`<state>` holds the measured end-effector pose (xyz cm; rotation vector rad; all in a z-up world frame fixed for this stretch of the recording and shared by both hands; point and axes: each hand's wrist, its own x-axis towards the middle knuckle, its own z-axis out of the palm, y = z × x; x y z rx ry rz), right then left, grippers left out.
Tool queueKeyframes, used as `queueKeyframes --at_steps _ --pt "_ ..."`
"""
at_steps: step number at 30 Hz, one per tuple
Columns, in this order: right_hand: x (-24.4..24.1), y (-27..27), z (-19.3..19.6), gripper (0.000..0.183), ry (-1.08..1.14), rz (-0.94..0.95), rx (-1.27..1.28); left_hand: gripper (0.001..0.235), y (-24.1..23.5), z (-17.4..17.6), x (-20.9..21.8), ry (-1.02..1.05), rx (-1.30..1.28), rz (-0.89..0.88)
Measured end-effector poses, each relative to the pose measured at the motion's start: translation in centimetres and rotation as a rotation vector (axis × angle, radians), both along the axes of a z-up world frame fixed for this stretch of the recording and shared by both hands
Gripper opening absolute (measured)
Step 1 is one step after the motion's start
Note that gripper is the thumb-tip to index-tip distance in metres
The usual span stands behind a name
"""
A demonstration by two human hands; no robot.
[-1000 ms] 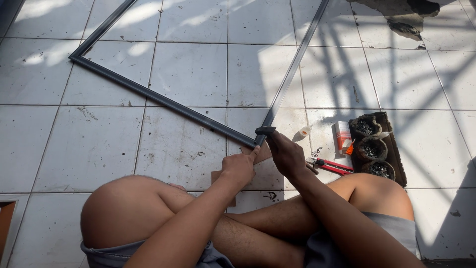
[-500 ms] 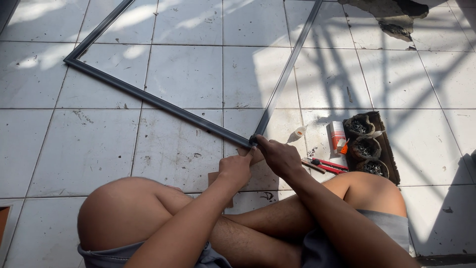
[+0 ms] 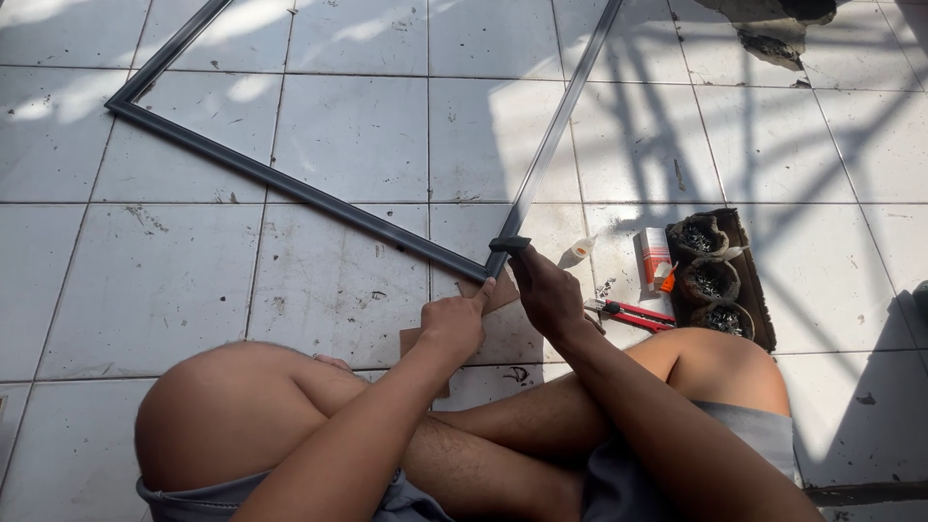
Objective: Trimming excess material from the edge of a large frame using a utility knife while sitting on the floor.
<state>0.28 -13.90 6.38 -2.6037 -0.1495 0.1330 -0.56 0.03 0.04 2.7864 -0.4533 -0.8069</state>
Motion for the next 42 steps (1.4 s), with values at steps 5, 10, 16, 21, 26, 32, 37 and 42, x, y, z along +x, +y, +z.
queueKeyframes --at_steps 5,10,16,21,26,32,37,42 --pt "-0.3 0.6 0.7 0.020 0.013 0.134 -0.226 0.058 -0.3 0.0 -0.1 -0.046 0.035 -0.014" --pt "-0.4 0.3 0.1 0.020 0.056 0.061 -0.076 0.060 -0.1 0.6 -0.3 0.025 0.012 0.010" --pt "-0.5 0.6 0.6 0.019 0.020 0.100 -0.186 0.058 0.0 0.4 0.0 0.008 0.047 -0.003" --pt "-0.6 0.1 0.4 0.019 0.019 0.197 -0.306 0.060 -0.1 -0.3 0.1 -0.030 0.038 -0.007" --pt "-0.2 0.2 -0.9 0.018 0.058 0.123 -0.175 0.056 0.2 0.7 -0.2 -0.015 0.027 0.011" --pt "-0.2 0.2 -0.7 0.018 0.049 0.148 -0.227 0.059 0.2 0.7 0.0 -0.030 0.018 -0.008" --pt "-0.1 -0.5 -0.5 0.020 0.080 0.158 -0.268 0.060 0.4 2.5 -0.1 -0.005 0.003 0.010" --pt "-0.4 -3.9 -4.3 0.025 0.190 0.029 -0.032 0.046 1.6 5.7 0.4 0.051 -0.160 0.144"
